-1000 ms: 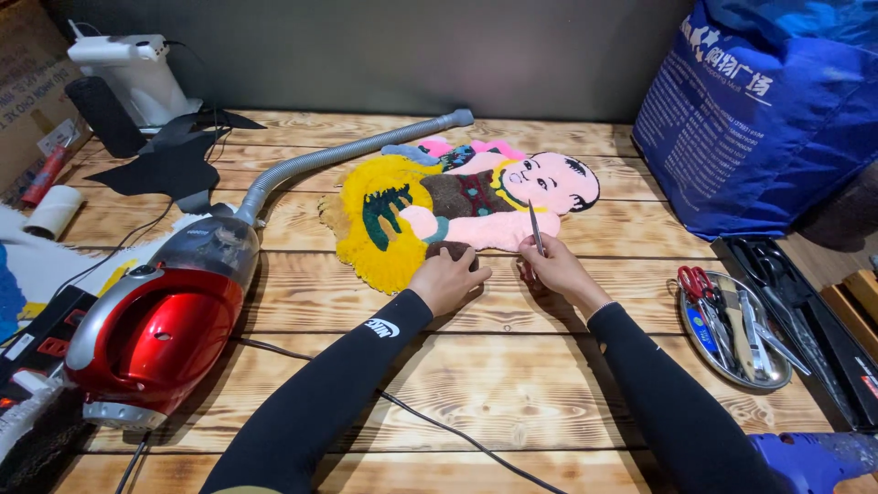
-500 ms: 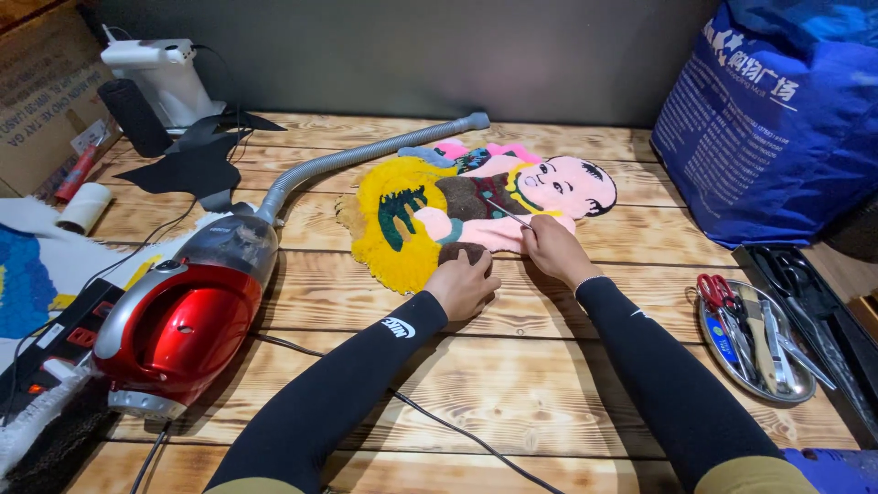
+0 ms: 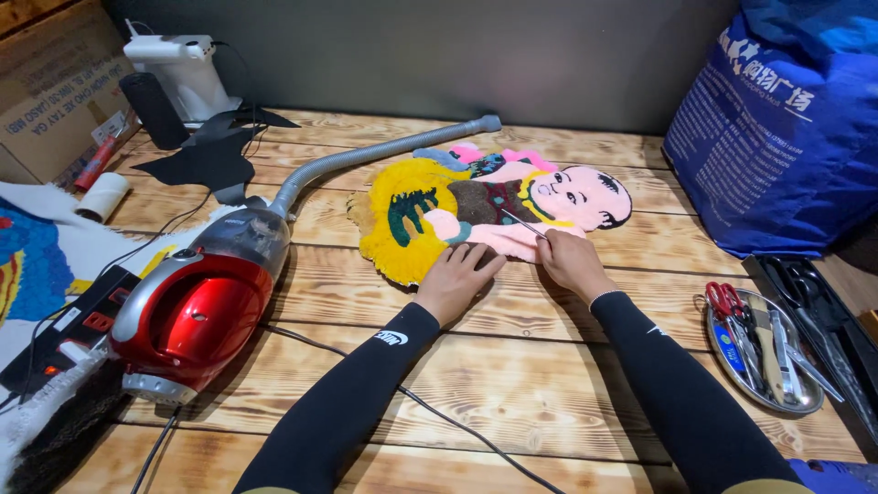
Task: The person uses scissors to trim and detail a custom tufted rug shaped like a person.
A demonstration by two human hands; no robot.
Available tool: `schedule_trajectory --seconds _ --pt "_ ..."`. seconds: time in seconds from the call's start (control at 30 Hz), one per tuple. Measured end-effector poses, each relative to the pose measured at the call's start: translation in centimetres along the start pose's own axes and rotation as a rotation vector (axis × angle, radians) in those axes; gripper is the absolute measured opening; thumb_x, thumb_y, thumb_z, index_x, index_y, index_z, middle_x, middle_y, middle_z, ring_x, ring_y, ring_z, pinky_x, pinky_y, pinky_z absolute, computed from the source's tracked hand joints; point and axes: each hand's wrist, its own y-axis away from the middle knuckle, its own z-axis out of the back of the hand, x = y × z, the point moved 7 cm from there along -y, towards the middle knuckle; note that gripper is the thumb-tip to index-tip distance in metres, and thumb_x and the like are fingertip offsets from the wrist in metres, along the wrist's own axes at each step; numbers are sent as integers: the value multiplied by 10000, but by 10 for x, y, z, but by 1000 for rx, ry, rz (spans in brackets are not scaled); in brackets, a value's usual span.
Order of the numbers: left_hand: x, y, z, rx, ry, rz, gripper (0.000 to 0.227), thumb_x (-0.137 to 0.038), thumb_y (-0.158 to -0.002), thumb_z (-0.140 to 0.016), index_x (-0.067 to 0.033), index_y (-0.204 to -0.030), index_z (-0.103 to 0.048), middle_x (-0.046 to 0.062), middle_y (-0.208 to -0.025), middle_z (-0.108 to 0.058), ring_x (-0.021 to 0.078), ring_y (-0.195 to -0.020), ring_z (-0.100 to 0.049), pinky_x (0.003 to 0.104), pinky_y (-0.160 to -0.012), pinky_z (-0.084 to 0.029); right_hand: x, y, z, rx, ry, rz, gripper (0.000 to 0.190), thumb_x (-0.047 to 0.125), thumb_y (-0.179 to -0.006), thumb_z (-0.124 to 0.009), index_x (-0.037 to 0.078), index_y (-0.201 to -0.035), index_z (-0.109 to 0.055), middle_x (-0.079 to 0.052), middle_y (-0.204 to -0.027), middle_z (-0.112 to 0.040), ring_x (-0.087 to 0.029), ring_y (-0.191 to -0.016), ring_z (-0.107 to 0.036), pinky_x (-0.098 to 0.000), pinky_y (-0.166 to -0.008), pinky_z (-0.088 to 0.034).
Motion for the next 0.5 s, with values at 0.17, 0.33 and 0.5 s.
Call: schedule_trajectory --seconds 0.17,0.33,0.5 --pt "19 10 3 -12 90 183 544 -238 -841 -718 -160 -1361 -580 106 -1329 -627 317 -1221 -586 484 -1021 -457 3 11 1 27 14 -33 373 324 -1031 -496 22 -860 -632 -224 -812 -687 -437 -808 -651 -548 -746 -490" --pt "21 17 29 6 309 202 474 -202 -842 -737 -150 -1304 -642 76 -1246 -709 303 -1145 -650 446 -972 -501 13 31 25 60 -30 -84 372 337 -1020 -495 23 -890 -646 -232 -817 -690 -446 -806 -650 -558 -737 -484" --pt "5 33 63 46 343 109 401 -207 -878 -727 -131 -1264 -648 100 -1102 -734 320 -1001 -696 438 -825 -543 30 66 48 157 -75 -144 397 365 -1018 -519 16 -877 -647 -235 -835 -690 -456 -809 -643 -558 -720 -470"
